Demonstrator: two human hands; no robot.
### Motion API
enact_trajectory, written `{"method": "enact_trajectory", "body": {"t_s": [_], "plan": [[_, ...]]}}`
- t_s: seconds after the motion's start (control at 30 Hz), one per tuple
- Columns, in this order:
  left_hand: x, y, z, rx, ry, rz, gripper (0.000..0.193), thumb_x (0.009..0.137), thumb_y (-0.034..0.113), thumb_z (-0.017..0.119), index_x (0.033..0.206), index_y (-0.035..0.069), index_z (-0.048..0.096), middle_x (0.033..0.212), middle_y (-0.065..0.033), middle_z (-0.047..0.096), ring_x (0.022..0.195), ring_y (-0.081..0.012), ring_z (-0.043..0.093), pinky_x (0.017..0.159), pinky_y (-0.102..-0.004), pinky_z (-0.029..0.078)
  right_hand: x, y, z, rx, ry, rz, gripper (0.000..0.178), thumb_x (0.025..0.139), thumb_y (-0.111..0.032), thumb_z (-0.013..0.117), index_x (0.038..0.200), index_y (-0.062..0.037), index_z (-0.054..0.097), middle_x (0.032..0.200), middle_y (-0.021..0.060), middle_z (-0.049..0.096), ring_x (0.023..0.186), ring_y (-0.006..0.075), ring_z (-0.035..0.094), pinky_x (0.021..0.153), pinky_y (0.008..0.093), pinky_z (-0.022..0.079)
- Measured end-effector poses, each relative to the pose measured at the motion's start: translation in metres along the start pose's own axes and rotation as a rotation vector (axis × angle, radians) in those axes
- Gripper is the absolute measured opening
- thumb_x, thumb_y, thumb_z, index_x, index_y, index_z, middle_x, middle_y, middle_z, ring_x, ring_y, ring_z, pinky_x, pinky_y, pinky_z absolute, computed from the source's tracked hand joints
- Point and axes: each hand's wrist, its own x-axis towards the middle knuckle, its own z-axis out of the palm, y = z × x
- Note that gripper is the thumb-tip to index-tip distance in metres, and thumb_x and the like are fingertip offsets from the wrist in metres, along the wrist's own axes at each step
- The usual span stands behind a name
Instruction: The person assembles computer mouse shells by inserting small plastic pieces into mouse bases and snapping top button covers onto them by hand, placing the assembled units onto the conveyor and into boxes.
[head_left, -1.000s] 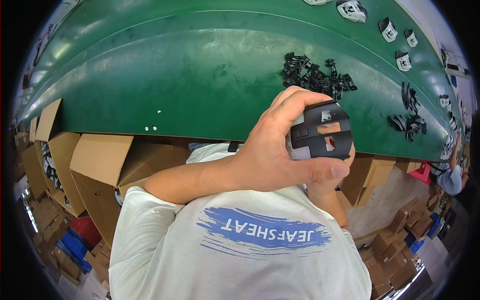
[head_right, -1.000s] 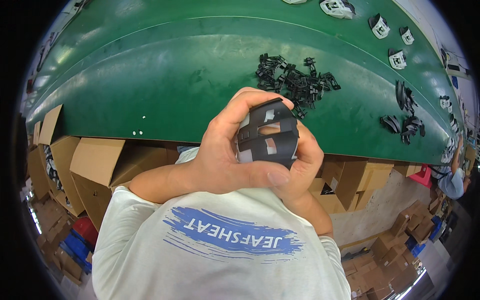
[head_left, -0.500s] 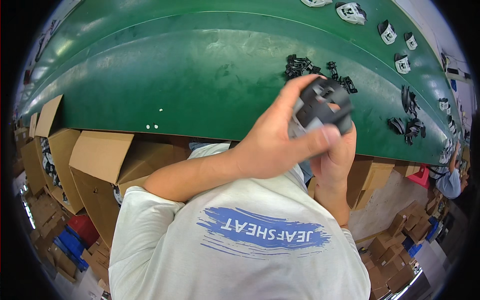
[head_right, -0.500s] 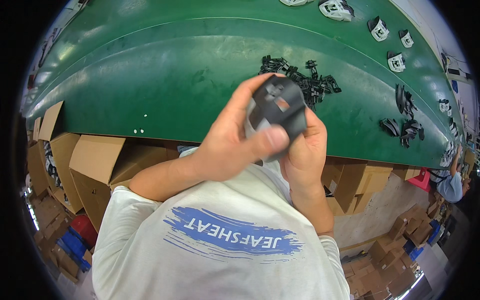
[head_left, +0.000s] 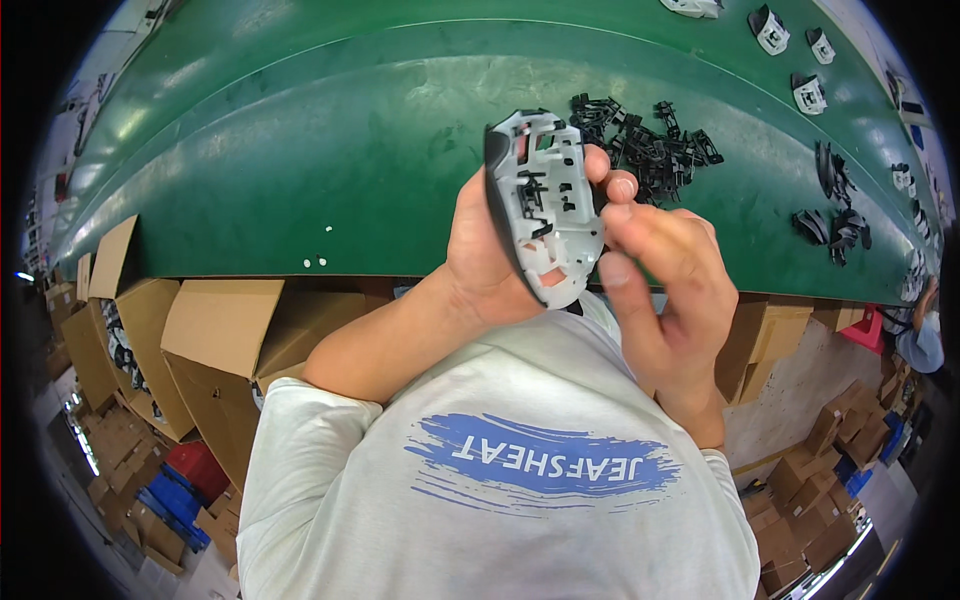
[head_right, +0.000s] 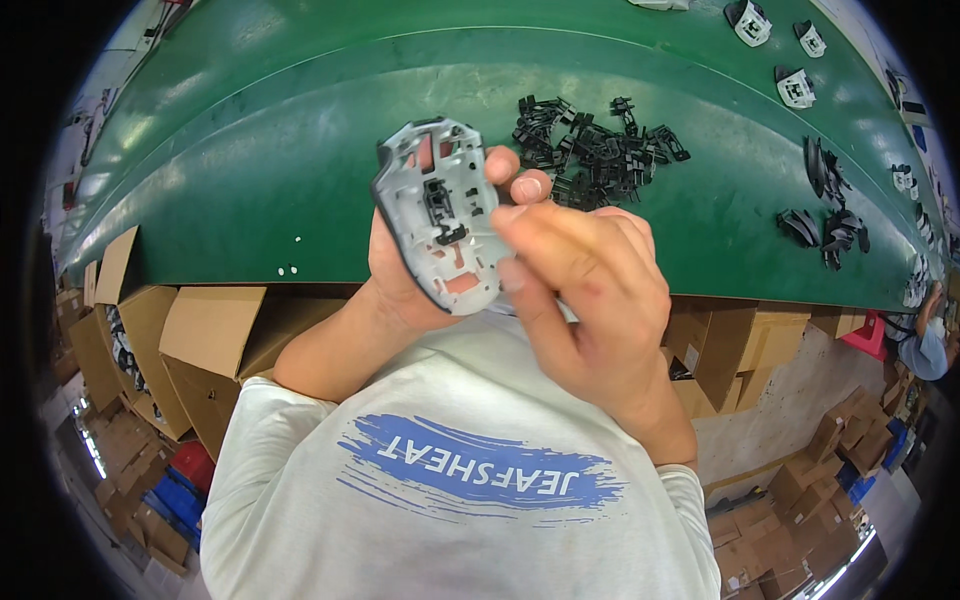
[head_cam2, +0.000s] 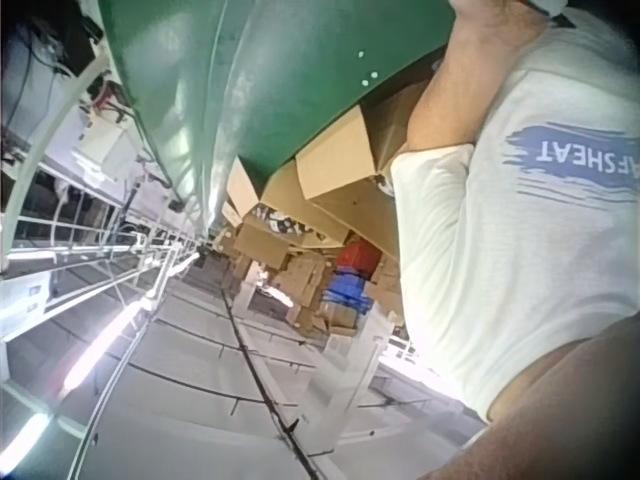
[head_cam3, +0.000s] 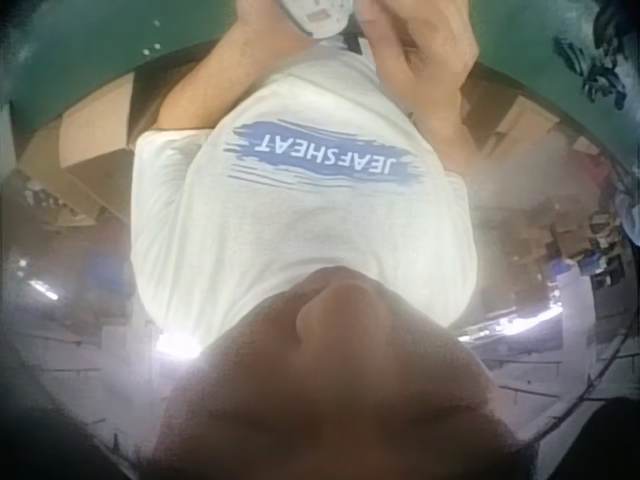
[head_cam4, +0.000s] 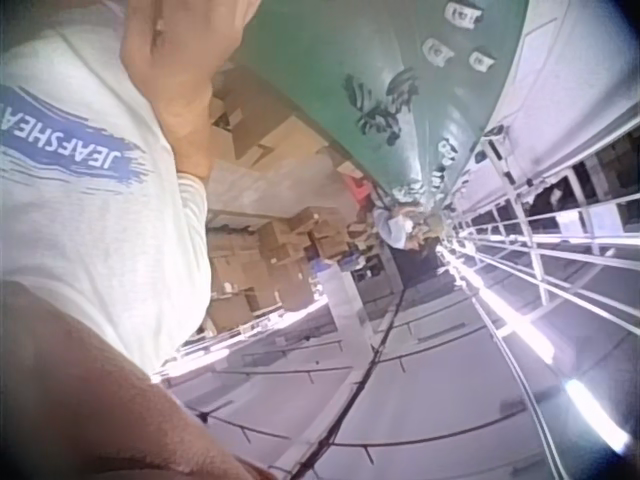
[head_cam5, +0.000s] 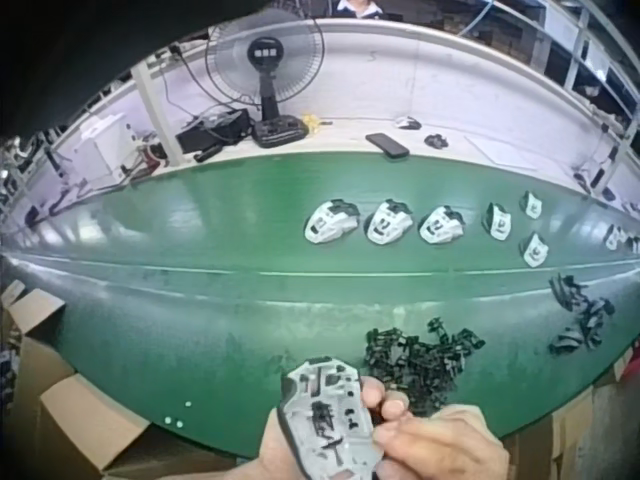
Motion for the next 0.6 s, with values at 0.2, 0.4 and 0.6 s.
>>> {"method": "enact_trajectory", "body": {"t_s": [0.2,0.4,0.6], "plan": [[0.001,-0.002,-0.005,0.041,-0.089,-0.035,0.052,0.104,0.059,0.054,0.115,0.008,0.058,0.122,-0.0105,0.054,0.12,-0.0264,0.053,0.103,-0.038,0.05,-0.015,-0.008,-0.007,-0.299,-0.24,-0.199,0.05,0.076,-0.042,0.086,0.119,-0.0174,0.079,0.12,0.0013,0.071,0.115,0.0244,0.054,0.111,0.0522,0.037],[0.0,-0.002,0.008,0.231,0.024,0.015,0.057,0.107,0.056,0.036,0.108,0.005,0.062,0.118,-0.0131,0.06,0.107,-0.0238,0.06,0.094,-0.0355,0.054,-0.016,-0.007,0.0,-0.35,-0.234,-0.203,0.051,0.075,-0.045,0.085,0.117,-0.0189,0.078,0.119,-0.0038,0.073,0.116,0.0233,0.055,0.116,0.0527,0.032],[-0.003,-0.007,0.013,0.209,0.192,0.001,0.061,0.109,0.055,0.035,0.105,0.002,0.066,0.115,-0.0142,0.065,0.108,-0.0223,0.061,0.099,-0.0364,0.052,-0.01,-0.012,-0.001,-0.281,-0.304,-0.128,0.052,0.073,-0.043,0.088,0.116,-0.0156,0.078,0.123,0.0001,0.073,0.117,0.0272,0.058,0.114,0.055,0.036]]}}
